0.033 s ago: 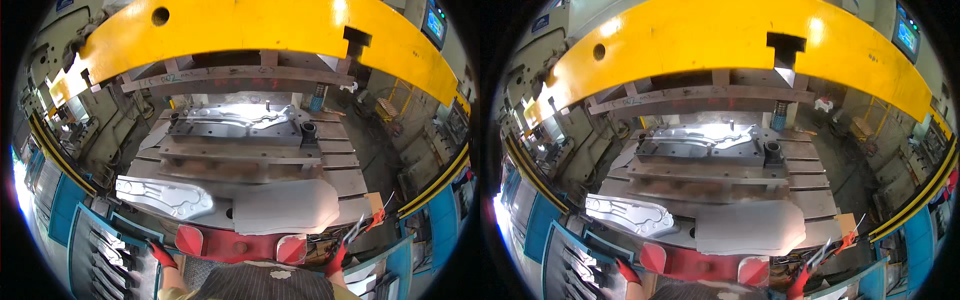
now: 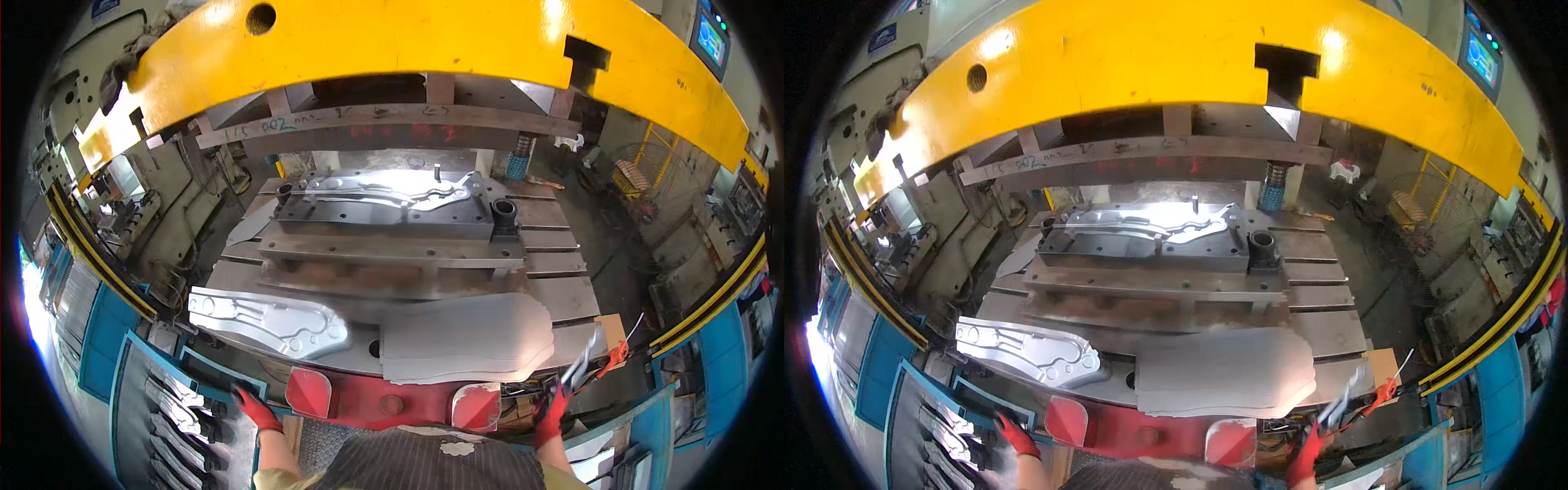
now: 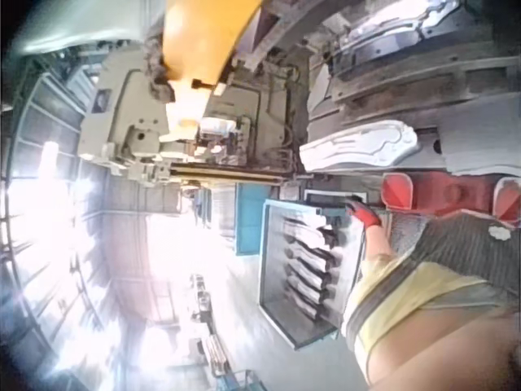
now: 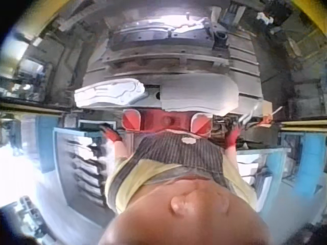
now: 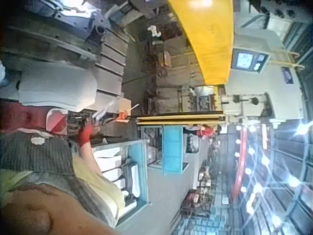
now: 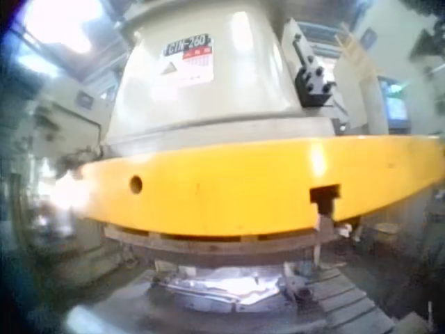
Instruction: The person stamps metal sheets into shaped components using a mechanical press machine, loading blanks into the mold and removing formed pieces with tongs. The person also retrieves stacks of metal blanks from a storage bin and blows dust off them using an air nozzle.
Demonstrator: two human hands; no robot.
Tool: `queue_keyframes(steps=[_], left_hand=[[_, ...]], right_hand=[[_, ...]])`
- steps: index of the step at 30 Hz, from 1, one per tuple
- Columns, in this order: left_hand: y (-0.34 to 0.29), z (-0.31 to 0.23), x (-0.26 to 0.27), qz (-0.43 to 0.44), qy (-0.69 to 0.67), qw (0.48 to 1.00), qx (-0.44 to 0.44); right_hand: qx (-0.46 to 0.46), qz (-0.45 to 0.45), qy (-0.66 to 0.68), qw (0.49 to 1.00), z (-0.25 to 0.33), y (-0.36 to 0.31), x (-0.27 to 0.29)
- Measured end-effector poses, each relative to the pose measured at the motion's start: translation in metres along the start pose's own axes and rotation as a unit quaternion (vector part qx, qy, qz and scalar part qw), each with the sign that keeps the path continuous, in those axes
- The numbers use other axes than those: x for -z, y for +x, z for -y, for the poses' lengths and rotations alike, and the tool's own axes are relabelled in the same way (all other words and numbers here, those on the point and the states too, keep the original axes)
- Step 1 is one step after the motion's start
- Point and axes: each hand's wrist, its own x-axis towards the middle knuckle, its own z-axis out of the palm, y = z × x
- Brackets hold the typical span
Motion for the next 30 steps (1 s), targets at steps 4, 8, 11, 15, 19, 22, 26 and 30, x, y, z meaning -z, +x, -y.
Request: queue_keyframes(steps=[4, 8, 11, 15, 19, 22, 26, 30], left_hand=[[0.022, -0.09, -0.128, 0.143, -0.041, 0.984, -0.093], [-0.015, -0.131, -0.256, 0.381, -0.085, 0.91, -0.141], [-0.041, -0.12, -0.311, 0.492, -0.119, 0.86, -0.063], [-0.07, -0.111, -0.357, 0.574, -0.139, 0.804, 0.063], [-0.053, -0.071, -0.404, 0.565, -0.192, 0.762, 0.249], [-0.038, -0.052, -0.452, 0.523, -0.318, 0.678, 0.407], [-0.061, -0.061, -0.523, 0.484, -0.305, 0.659, 0.487], [-0.028, 0.034, -0.581, 0.571, -0.373, 0.684, 0.258]], right_hand=[[0.024, 0.281, -0.12, 0.952, 0.086, -0.031, -0.153], [0.166, 0.347, -0.265, 0.884, 0.052, 0.025, -0.263], [0.276, 0.326, -0.323, 0.844, 0.065, 0.031, -0.345], [0.191, 0.306, -0.427, 0.829, 0.06, 0.047, -0.371], [0.244, 0.321, -0.41, 0.818, 0.058, 0.042, -0.364], [0.27, 0.31, -0.438, 0.8, 0.069, 0.024, -0.364], [0.335, 0.269, -0.486, 0.761, 0.092, 0.014, -0.368], [0.385, 0.274, -0.478, 0.74, 0.104, -0.004, -0.369]])
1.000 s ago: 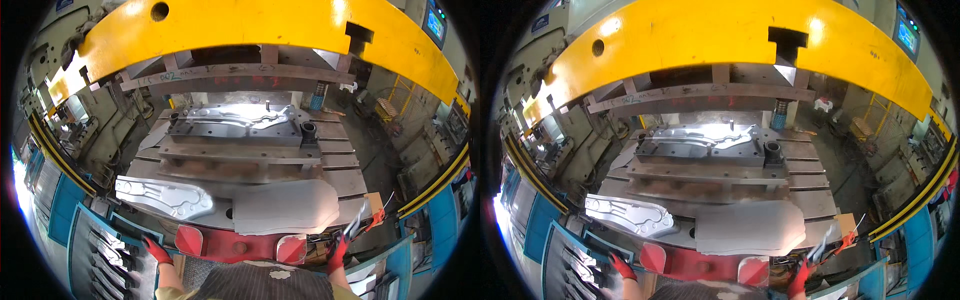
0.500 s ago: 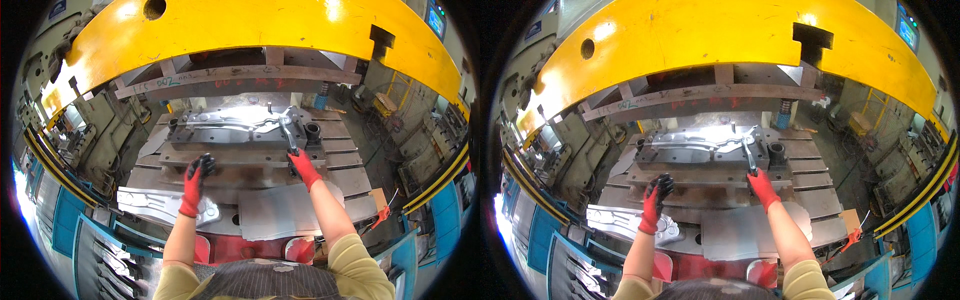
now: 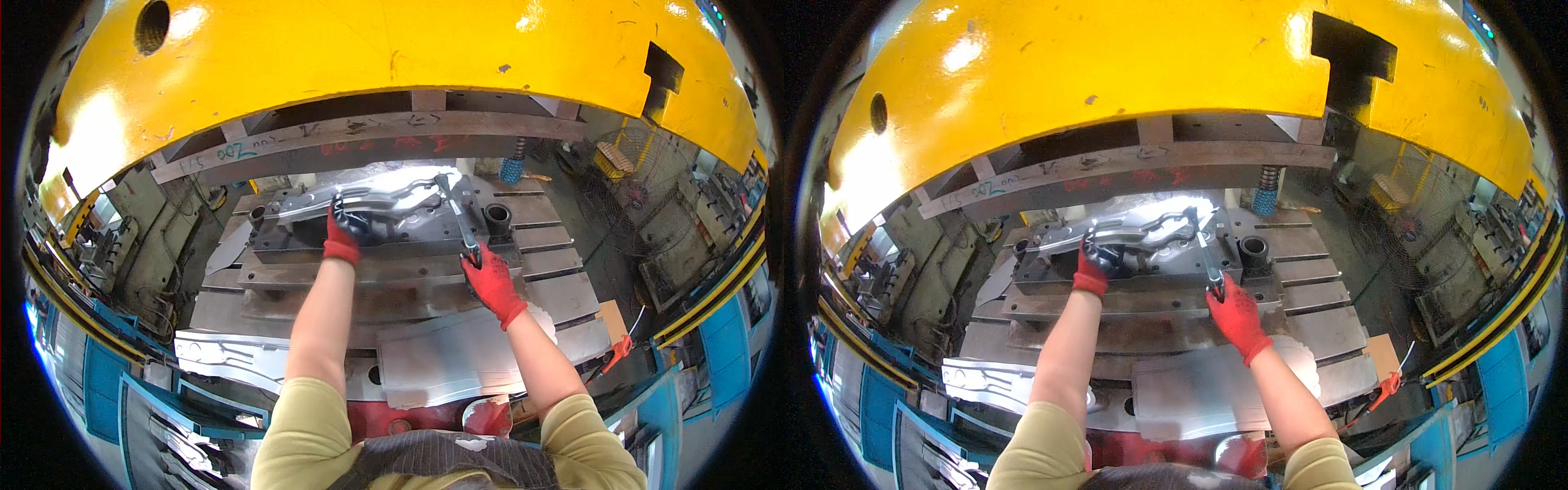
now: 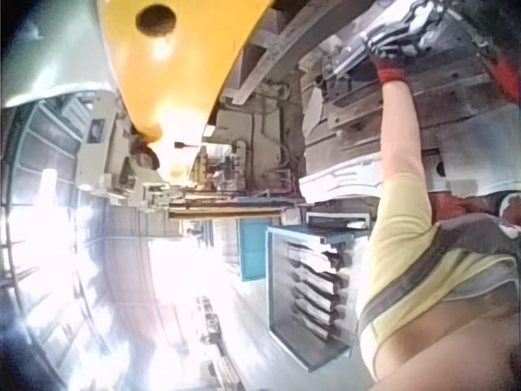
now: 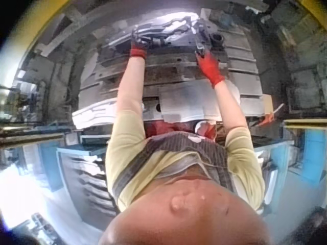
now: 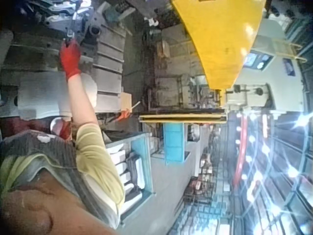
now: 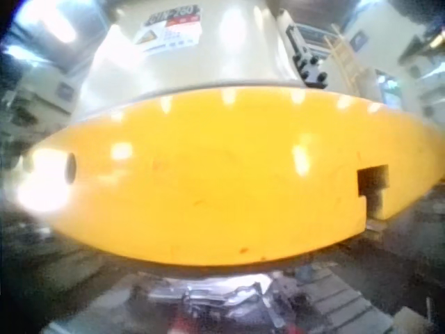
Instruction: The person stamps metal sheets into shaped components using a mechanical press machine, loading blanks into the mold and removing formed pieces with tongs. The person also retrieves stacks of metal blanks from a storage bin and blows dust off them using an air nozzle.
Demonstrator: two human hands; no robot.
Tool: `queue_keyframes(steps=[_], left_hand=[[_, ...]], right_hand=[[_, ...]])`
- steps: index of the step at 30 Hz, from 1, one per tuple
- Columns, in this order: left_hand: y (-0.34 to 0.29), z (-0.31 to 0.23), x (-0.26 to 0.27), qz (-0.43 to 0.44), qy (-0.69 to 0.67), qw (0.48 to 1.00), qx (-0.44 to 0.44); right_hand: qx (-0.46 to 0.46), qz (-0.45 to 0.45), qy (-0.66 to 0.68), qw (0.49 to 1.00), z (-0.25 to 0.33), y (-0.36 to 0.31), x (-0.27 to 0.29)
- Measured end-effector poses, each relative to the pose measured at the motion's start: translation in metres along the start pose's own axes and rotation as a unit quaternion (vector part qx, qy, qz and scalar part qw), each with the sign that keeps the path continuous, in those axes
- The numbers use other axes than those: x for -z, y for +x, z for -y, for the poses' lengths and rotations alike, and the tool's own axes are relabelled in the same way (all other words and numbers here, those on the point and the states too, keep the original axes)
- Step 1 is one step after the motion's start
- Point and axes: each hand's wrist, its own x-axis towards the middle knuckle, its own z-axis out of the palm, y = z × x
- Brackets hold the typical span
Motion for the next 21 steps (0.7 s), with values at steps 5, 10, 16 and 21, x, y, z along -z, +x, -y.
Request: queue_keyframes(steps=[5, 10, 16, 21], left_hand=[[0.003, 0.0, 0.008, -0.145, 0.155, 0.977, -0.019], [-0.065, -0.074, -0.081, -0.177, -0.04, 0.981, 0.064], [-0.213, -0.173, -0.074, -0.231, 0.224, 0.947, -0.002], [-0.338, -0.211, -0.04, -0.475, 0.179, 0.849, -0.148]], right_hand=[[-0.011, 0.013, 0.037, 0.999, -0.018, -0.016, 0.001], [-0.087, 0.139, 0.145, 0.976, -0.019, -0.071, 0.001], [-0.044, 0.306, 0.191, 0.932, 0.011, -0.159, -0.013], [0.157, 0.389, 0.139, 0.897, 0.024, -0.196, -0.048]])
